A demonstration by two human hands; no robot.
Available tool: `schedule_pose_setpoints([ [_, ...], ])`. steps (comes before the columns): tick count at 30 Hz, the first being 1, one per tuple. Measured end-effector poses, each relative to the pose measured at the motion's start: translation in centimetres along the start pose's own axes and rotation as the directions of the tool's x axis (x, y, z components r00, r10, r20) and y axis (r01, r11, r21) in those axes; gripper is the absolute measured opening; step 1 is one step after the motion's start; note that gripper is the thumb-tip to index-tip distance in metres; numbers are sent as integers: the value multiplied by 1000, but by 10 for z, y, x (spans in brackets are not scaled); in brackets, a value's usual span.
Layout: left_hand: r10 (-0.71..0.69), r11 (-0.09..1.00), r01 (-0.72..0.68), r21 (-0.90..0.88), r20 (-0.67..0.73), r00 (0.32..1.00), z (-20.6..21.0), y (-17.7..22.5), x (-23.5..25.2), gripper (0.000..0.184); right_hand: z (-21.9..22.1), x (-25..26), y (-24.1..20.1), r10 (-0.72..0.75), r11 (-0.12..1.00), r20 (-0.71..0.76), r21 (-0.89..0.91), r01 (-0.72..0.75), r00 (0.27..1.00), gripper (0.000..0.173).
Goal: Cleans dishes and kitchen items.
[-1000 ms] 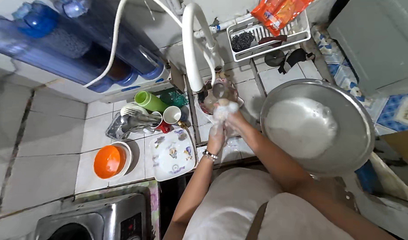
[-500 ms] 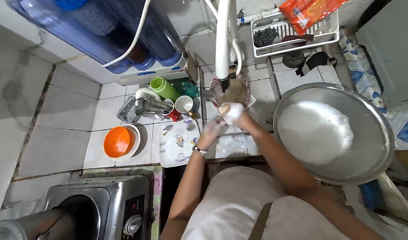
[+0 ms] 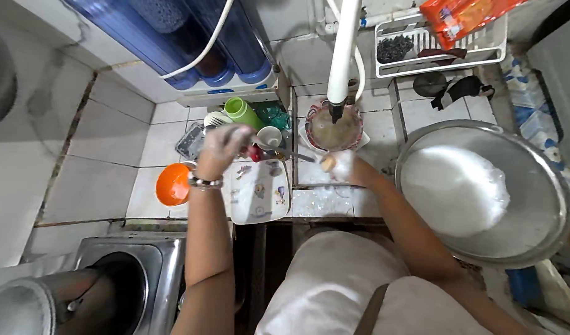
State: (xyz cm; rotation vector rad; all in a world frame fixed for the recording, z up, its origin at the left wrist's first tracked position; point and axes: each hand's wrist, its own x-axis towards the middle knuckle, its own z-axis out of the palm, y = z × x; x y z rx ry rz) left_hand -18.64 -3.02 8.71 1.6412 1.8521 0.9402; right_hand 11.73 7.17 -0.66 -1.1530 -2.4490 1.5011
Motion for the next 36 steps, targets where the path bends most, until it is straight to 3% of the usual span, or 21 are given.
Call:
schedule_pose_setpoints([
  [4,-14,911,66,407,-131,991,-47,2,7,36,-39,-52,39,218,973,-268,-20,-232,938,20],
  [6,-60,859,128,496,-150,987,-46,-1,16,36,-58,-86,68,330,942,-398,77,-327,856,22],
  [9,-176,780,233,581,-153,972,-33,-24,28,34,-72,-127,116,549,833,-423,208,-512,721,28],
  [11,-185,755,273,596,-205,961,-22,-54,22,32,-69,-151,147,621,776,-377,170,-607,687,46],
  [14,-133,732,313,605,-324,937,-12,-62,22,36,-58,-164,160,754,617,-335,64,-785,565,113],
  [16,-77,742,315,593,-391,917,-4,-45,22,41,-56,-162,150,742,614,-427,121,-780,517,114],
  [19,-24,805,221,551,-343,939,32,-39,12,44,-56,-146,119,570,765,-603,143,-627,558,77],
  [22,-280,907,272,321,-22,960,110,-38,22,42,-58,-95,69,445,865,-585,86,-493,678,47],
  [24,-453,885,405,230,219,864,165,-49,45,47,-52,-42,59,340,921,-499,6,-389,797,37],
  [26,-551,834,514,199,256,795,212,-65,68,52,-45,17,55,303,933,-366,-73,-351,880,31],
  [28,-599,799,555,231,221,770,237,-73,88,53,-36,76,59,402,894,-245,-106,-436,882,34],
  [31,-619,779,561,279,205,758,242,-72,108,49,-31,109,59,446,888,-233,-3,-459,864,40],
  [36,-592,806,565,178,206,779,235,-74,105,46,-29,141,66,460,861,-195,-143,-489,867,39],
])
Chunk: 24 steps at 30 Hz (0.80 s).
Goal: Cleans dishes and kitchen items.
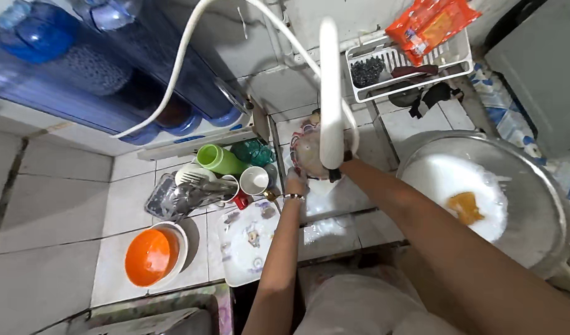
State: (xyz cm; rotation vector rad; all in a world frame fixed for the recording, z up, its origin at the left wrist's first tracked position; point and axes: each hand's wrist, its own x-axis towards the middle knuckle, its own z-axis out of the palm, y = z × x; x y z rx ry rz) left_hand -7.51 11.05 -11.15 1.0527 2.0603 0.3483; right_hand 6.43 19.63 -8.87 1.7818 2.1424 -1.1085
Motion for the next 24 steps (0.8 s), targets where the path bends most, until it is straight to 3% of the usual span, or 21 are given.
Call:
schedule_pose_setpoints([
  [3,-18,1000,18,8,23,1000,-4,4,-5,46,3,9,-6,76,996,142,-57,-69,987,49],
  [4,-20,1000,20,20,37,999,-5,5,-5,47,21,23,5,68,997,118,-41,-63,991,50],
  [6,-15,999,13,38,53,998,-6,4,-4,46,72,71,43,-6,1000,-102,8,7,995,47],
  [7,-10,999,8,36,55,998,-7,3,-3,45,77,84,51,4,1000,-105,7,-4,994,47],
  [10,-7,999,9,-31,62,998,-6,-1,2,44,34,64,37,-72,987,-7,-142,71,997,45],
  [12,-11,977,26,-213,68,998,-1,-3,7,44,11,50,25,-124,977,-33,-180,116,992,42],
  [14,-25,914,55,-402,79,997,0,1,6,48,-10,43,13,-129,980,-20,-153,125,991,38],
  [19,-58,867,80,-492,59,997,-2,12,0,56,-22,85,42,-229,972,2,-59,229,973,40],
  [21,-45,820,75,-568,67,997,1,11,-2,55,-18,91,56,-257,966,-104,-49,253,961,39],
  [23,-15,767,50,-639,60,998,6,5,0,53,-24,54,42,-189,982,-198,-14,190,962,35],
  [24,1,746,31,-665,48,999,9,3,1,53,-40,17,20,-113,993,-147,11,116,983,36],
])
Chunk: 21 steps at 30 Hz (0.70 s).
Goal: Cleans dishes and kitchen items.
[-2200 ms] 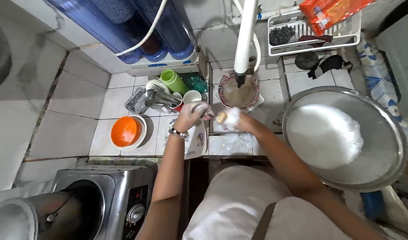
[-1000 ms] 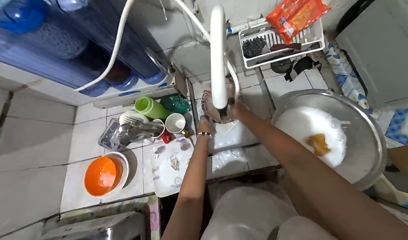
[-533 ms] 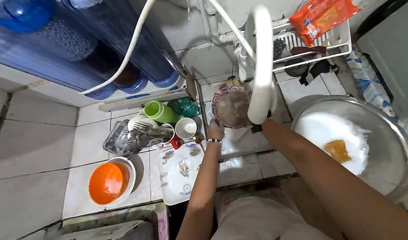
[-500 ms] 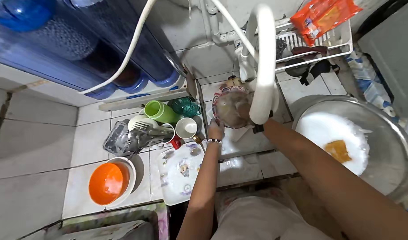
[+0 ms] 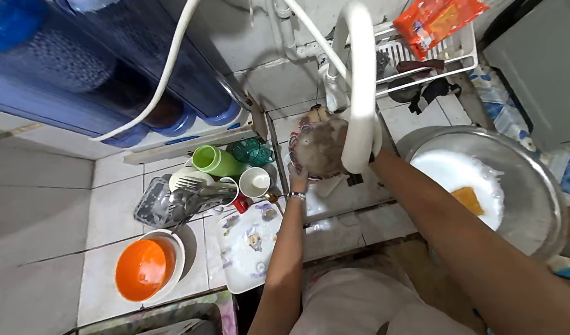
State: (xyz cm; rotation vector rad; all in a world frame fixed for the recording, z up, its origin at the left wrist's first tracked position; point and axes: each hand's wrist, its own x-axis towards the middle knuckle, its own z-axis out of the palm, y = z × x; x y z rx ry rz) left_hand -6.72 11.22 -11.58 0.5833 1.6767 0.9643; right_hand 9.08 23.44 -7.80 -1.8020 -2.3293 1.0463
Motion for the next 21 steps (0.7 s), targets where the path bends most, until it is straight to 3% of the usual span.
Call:
schedule_pose_setpoints([
  [2,29,998,-30,-54,-9,1000,2,-5,1,52,-24,-45,-35,66,996,80,48,-70,995,37],
  [3,40,997,-41,-70,-19,999,4,-8,2,51,-6,-41,-24,-19,999,10,44,18,1000,38],
  [4,44,995,-47,-85,-29,999,5,-10,4,50,24,-19,1,-136,990,-53,32,138,989,45],
  [6,51,994,-54,-97,-42,998,6,-14,7,47,102,47,58,-344,939,-279,-71,338,897,62],
  [7,52,994,-56,-95,-46,998,7,-17,9,46,115,61,65,-364,931,-257,-98,350,895,72],
  [9,51,993,-55,-104,-47,998,8,-21,10,46,100,47,47,-336,941,-132,-91,326,932,83],
  [13,73,983,-83,-165,-69,995,10,-24,6,47,56,-2,10,-263,963,5,-58,262,965,76],
  [18,90,982,-106,-156,-111,990,11,-26,-8,44,66,-25,2,-176,975,-94,119,187,980,75],
  [21,140,968,-161,-192,-119,983,9,-38,-11,50,52,-33,-5,-152,982,106,130,138,983,71],
])
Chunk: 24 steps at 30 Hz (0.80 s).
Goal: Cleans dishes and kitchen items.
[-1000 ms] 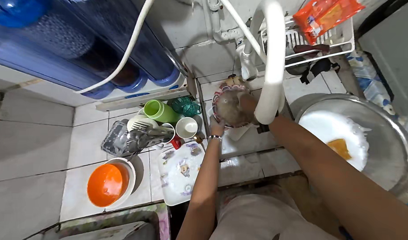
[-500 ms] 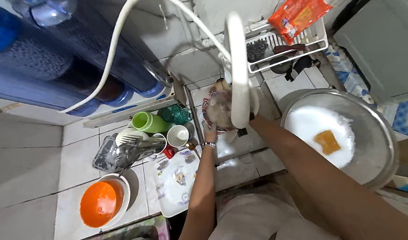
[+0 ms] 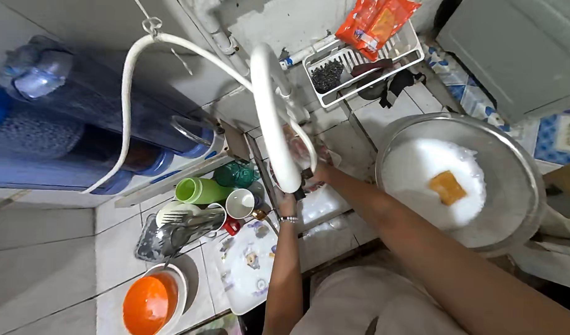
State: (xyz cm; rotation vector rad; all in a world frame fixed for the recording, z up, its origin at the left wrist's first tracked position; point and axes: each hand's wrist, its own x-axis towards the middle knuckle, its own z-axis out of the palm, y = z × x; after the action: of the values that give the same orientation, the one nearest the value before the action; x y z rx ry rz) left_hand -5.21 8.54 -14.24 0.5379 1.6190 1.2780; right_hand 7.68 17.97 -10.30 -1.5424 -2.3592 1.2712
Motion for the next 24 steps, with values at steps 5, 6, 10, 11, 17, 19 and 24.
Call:
schedule_pose_setpoints([
  [5,48,998,-47,32,-46,998,-4,-2,-12,47,19,5,7,-43,998,10,-38,43,999,70],
  [6,49,998,-47,34,-52,997,-4,-1,-16,47,25,7,9,-53,998,9,-35,53,999,67],
  [10,69,997,-67,41,-53,996,-2,2,-36,40,39,4,11,-44,998,31,34,43,999,70],
  [11,75,997,-73,41,-59,995,-2,1,-39,40,40,0,9,-36,998,30,56,35,999,69],
  [17,42,996,-33,85,-103,994,0,2,-58,47,43,-15,4,-70,996,32,54,69,997,74],
  [19,50,995,-39,96,-110,993,1,6,-63,49,48,-17,6,-94,995,21,36,94,995,75],
  [24,100,989,-85,120,-123,987,1,15,-73,47,59,-18,6,-166,983,-16,73,167,986,75],
])
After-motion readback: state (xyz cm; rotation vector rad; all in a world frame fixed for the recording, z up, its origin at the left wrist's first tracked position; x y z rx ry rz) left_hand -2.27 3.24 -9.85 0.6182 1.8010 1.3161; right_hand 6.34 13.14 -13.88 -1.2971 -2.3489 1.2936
